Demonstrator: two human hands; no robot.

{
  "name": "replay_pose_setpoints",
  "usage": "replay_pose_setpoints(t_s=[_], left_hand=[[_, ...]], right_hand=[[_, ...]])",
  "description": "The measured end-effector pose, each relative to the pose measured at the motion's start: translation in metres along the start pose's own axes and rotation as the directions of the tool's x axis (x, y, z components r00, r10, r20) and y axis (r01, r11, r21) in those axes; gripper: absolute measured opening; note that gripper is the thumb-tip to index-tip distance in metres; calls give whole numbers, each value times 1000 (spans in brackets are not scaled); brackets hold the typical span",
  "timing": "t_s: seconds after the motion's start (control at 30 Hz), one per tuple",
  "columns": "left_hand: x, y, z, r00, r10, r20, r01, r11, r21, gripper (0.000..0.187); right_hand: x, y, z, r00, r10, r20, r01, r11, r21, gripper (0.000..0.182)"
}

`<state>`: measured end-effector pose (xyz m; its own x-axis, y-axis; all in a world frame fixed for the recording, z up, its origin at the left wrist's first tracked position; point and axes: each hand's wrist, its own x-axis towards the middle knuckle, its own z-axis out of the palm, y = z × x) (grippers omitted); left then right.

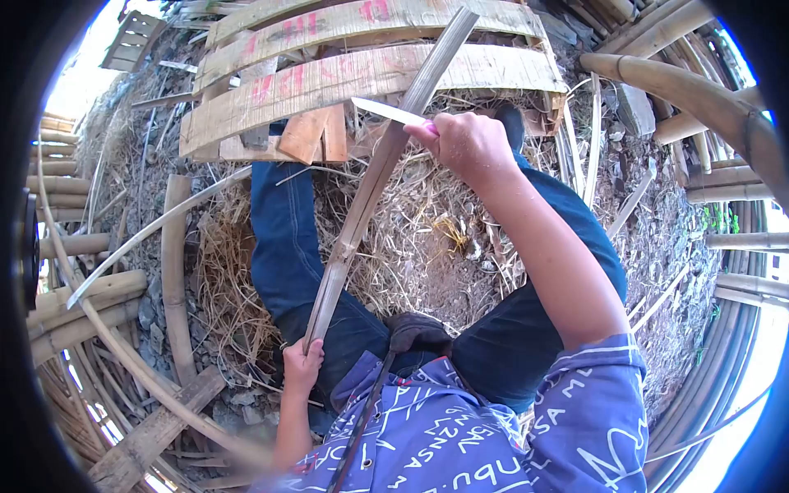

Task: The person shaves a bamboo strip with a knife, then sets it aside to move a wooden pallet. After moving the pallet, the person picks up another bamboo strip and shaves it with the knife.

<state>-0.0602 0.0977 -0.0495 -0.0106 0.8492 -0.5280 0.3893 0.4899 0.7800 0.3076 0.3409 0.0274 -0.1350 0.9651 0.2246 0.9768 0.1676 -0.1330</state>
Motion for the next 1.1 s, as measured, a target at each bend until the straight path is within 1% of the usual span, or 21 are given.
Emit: replay_pose_setpoints(t_s=[0.03, 0.17, 0.23, 0.27, 0.3, 0.37, 0.43, 0.5, 0.53, 0.57, 0.63, 0.67, 0.7, 0.77, 0.83, 0.9, 0.93, 0.97, 1.03, 1.07, 1.1], left_hand=[[0, -1, 1, 1000, 23, -6, -23, 1000, -19, 38], [0, -2, 2, 1000, 15, -15, -16, 1000, -24, 38], [-1, 0, 2, 1000, 2, -17, -2, 1000, -27, 39], [-2, -1, 2, 1000, 4, -16, -5, 999, -31, 39], [-3, -3, 0, 1000, 19, -3, -19, 1000, -10, 39], [1, -6, -3, 999, 44, 8, -44, 999, 4, 39], [3, -6, -5, 999, -36, 40, 35, 999, 21, 40], [4, -7, -6, 998, -26, 50, 25, 1000, 4, 41], [4, -9, -7, 998, -37, 56, 37, 999, -9, 41], [3, -10, -7, 997, -51, 61, 53, 998, -20, 41], [0, -8, -7, 996, -60, 62, 62, 998, -33, 40], [-2, -11, -9, 995, -80, 67, 83, 995, -49, 39], [-3, -10, -11, 992, -102, 73, 107, 992, -64, 38], [0, -8, -12, 992, -98, 80, 104, 992, -72, 38], [-6, -6, -14, 991, -106, 77, 112, 990, -81, 38], [-3, -3, -15, 968, -208, 139, 224, 967, -119, 38], [-2, -5, -14, 968, -210, 139, 227, 966, -120, 38], [0, -8, -14, 971, -189, 147, 207, 970, -126, 39], [4, -12, -16, 973, -170, 157, 190, 974, -124, 40], [4, -14, -16, 972, -163, 167, 186, 974, -133, 40], [4, -14, -17, 971, -156, 180, 182, 973, -140, 40]], right_hand=[[1, 2, 0, 999, -38, -31, 37, 999, -31, 53], [3, 2, 0, 998, -30, -50, 29, 999, -23, 52], [5, 5, -3, 995, 95, 11, -95, 995, -9, 50], [14, 26, -1, 974, 224, 30, -222, 974, -54, 52], [18, 42, -14, 960, 279, -7, -278, 955, -106, 57], [21, 54, -34, 979, 195, -65, -202, 970, -137, 60], [21, 54, -45, 976, 188, -107, -203, 969, -142, 62], [18, 49, -51, 974, 210, -84, -217, 973, -76, 63], [18, 42, -55, 972, 229, -58, -229, 973, 1, 60], [21, 36, -55, 971, 234, -56, -235, 972, -1, 60], [23, 30, -53, 984, 174, 39, -176, 984, 28, 63], [24, 44, -37, 993, 116, -5, -116, 992, -42, 62], [28, 53, -35, 992, 126, -3, -126, 991, -41, 62], [37, 67, -32, 995, 95, -21, -97, 982, -165, 59], [40, 67, -29, 996, 66, -55, -73, 988, -135, 58], [43, 65, -29, 995, 70, -78, -82, 981, -174, 57], [42, 63, -30, 992, 79, -100, -91, 988, -126, 57], [41, 61, -32, 992, 77, -98, -89, 988, -125, 57], [40, 43, -42, 996, 81, 27, -82, 996, 25, 57], [40, 39, -41, 997, 41, 65, -39, 999, -25, 53], [41, 49, -37, 996, 51, 67, -49, 998, -25, 53]])
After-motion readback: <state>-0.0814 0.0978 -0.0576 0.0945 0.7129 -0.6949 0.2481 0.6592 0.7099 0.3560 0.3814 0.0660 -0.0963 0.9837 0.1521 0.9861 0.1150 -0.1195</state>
